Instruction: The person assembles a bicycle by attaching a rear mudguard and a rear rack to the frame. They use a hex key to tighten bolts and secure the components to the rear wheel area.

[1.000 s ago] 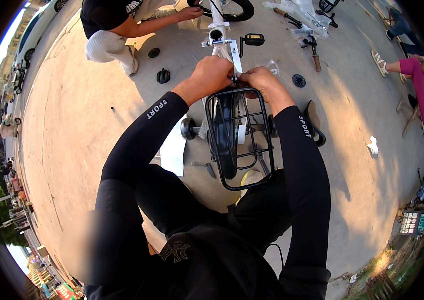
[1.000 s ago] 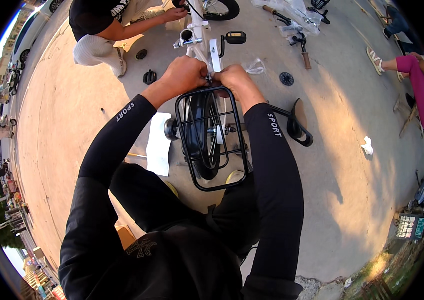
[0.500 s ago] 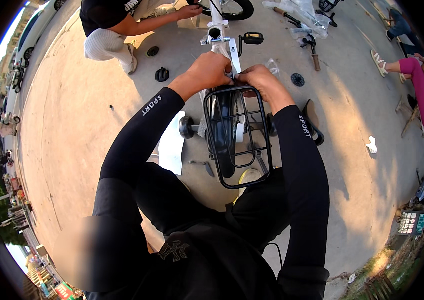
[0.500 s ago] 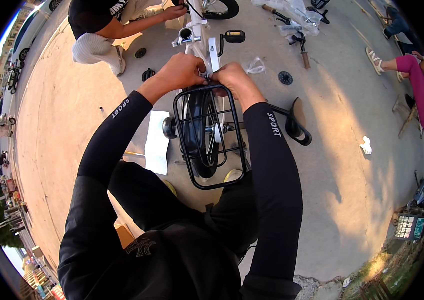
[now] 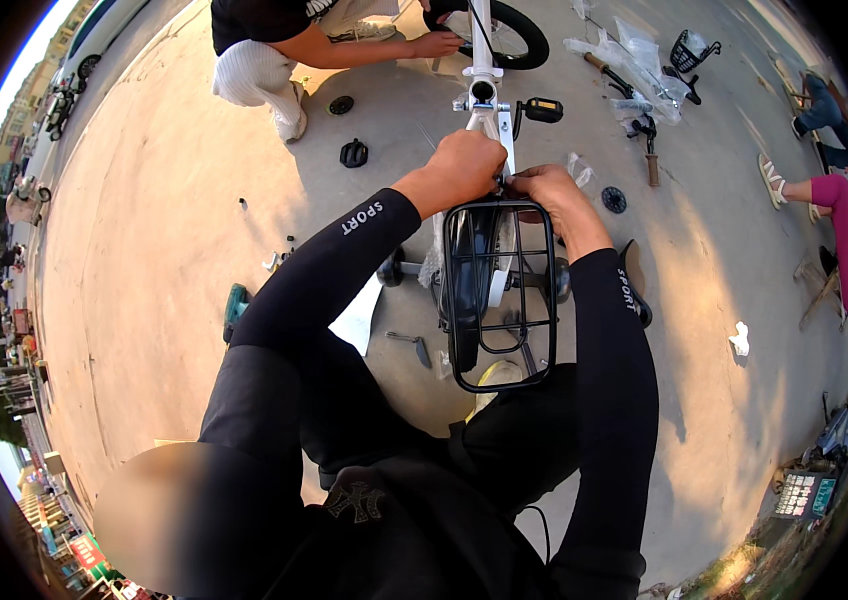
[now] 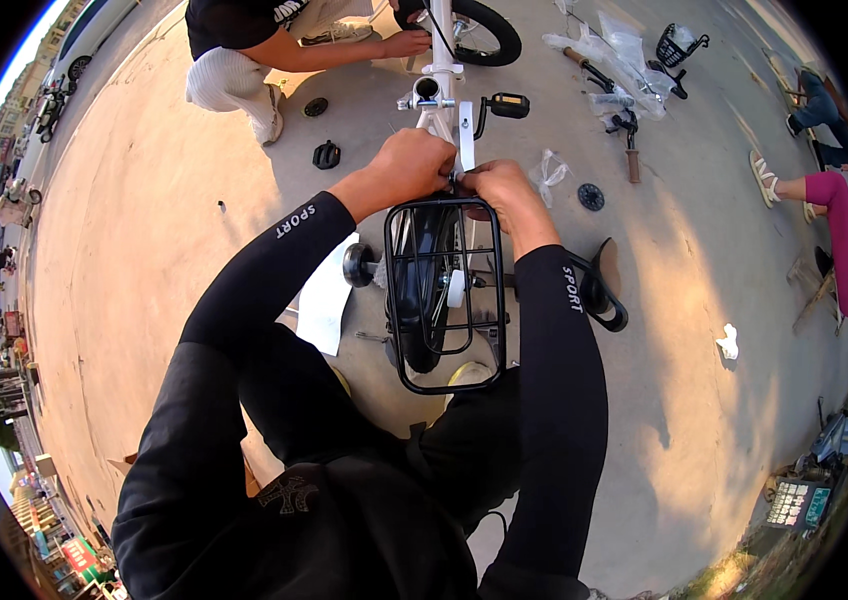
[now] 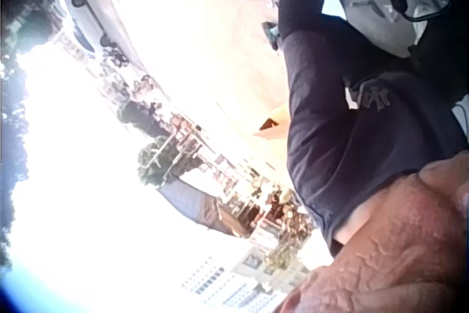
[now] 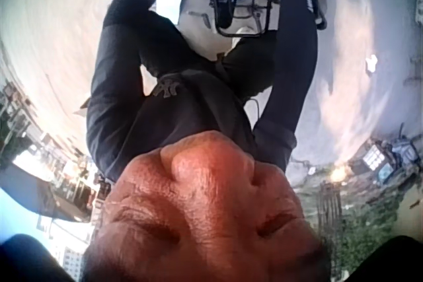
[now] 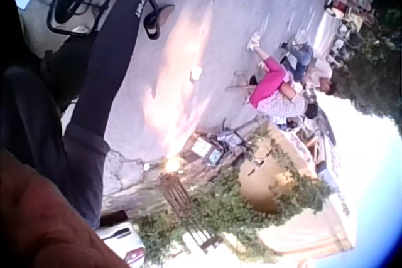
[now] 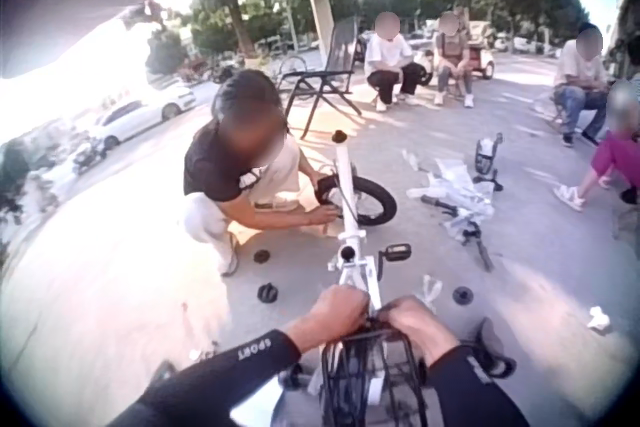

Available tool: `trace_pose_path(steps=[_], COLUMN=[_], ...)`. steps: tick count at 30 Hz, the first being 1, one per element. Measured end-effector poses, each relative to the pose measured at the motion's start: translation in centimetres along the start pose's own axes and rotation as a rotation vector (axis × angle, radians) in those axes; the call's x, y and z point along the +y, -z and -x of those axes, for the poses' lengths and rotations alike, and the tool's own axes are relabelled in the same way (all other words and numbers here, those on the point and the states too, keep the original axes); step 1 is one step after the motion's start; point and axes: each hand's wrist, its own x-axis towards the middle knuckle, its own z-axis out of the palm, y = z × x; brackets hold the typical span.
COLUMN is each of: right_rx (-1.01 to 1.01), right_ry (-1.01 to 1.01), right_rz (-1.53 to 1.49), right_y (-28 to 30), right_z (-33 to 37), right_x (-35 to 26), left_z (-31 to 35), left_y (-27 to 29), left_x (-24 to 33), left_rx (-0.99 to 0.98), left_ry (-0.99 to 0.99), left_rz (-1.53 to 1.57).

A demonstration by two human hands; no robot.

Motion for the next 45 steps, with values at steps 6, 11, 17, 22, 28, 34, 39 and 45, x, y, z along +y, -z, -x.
trace_pose_path(steps=[6, 11, 17, 22, 28, 34, 39, 45], right_rx=[-0.022, -0.017, -0.019, -0.028, -0.048, -0.057, -0.057, -0.05], right_ry=[-0.006, 0.004, -0.009, -0.006, -0.012, -0.019, -0.029, -0.018], right_rz=[0.007, -0.006, -0.008, 0.013, 0.002, 0.035, 0.038, -0.008], right_y=[-0.1, 0.1, -0.4, -0.1, -0.1, 0.2, 0.1, 0.0], right_z=[0.1, 0.0, 0.3, 0.2, 0.1, 0.0, -0.1, 0.0], right_x=[-0.1, 0.2, -0.4, -0.1, -0.2, 0.1, 0.2, 0.1], left_z=[-0.7, -0.1, -0.4, -0.3, -0.3, -0.2, -0.2, -0.2], left_y=[0.9, 0.6, 0.5, 0.5, 1.2, 0.7, 0.7, 0.4], left_x=[-1.5, 0.0, -1.9, -0.5, -1.3, -0.1, -1.0, -1.1], left_rx=[-0.117, -0.037, -0.1, -0.052, -0.113, -0.083, -0.059, -0.043], left_ry=[-0.092, -0.003, -0.045, -0.034, 0.013, 0.071, 0.048, -0.021], left_rz=[0.067, 0.044, 0.088, -0.022, 0.12, 0.026, 0.091, 0.141])
